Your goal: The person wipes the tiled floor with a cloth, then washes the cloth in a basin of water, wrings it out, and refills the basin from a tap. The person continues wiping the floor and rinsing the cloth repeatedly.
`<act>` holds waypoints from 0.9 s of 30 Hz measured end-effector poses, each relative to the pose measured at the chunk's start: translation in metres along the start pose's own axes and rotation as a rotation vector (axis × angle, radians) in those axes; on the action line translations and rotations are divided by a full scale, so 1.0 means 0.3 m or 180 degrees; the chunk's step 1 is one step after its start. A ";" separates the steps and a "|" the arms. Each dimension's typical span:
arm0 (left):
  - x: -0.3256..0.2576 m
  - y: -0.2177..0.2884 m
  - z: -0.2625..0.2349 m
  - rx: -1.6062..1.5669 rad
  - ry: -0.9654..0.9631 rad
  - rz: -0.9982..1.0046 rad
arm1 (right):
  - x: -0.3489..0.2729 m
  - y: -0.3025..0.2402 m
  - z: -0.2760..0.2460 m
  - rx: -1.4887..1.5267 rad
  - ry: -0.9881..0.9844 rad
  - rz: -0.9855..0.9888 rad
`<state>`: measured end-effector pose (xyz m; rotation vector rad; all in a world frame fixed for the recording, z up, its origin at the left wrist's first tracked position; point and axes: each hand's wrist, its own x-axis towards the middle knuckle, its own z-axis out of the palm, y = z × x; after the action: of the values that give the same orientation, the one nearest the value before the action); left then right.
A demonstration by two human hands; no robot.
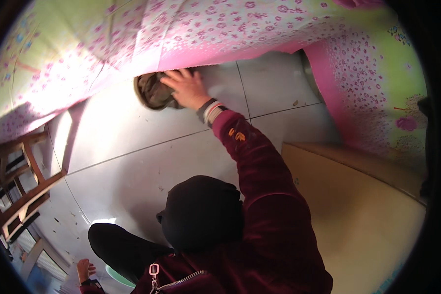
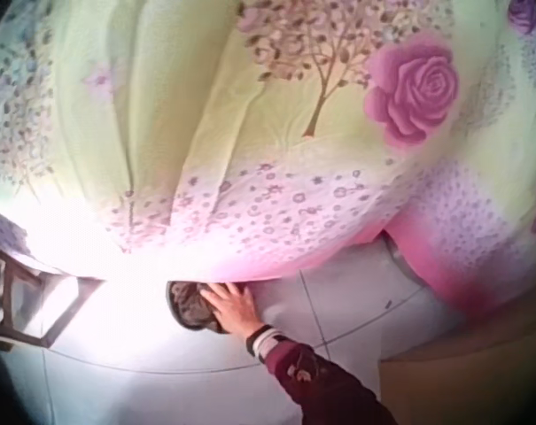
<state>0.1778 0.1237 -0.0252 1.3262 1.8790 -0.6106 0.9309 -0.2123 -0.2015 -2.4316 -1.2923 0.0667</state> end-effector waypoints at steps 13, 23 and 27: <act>-0.097 0.442 -0.161 0.0525 0.0223 0.0109 | -0.272 1.114 -0.253 -0.1045 0.0359 0.2374; -0.103 0.322 -0.037 0.0479 -0.0059 -0.0156 | -0.683 1.043 -0.318 -0.1267 0.0495 0.3633; -0.119 0.257 0.026 0.0349 -0.0148 -0.0024 | -0.791 0.941 -0.369 -0.0755 0.0225 0.4660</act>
<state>0.2591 0.1243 0.0010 1.3633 1.8363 -0.7513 1.0413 -0.5801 -0.2315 -2.9493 0.7378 0.2080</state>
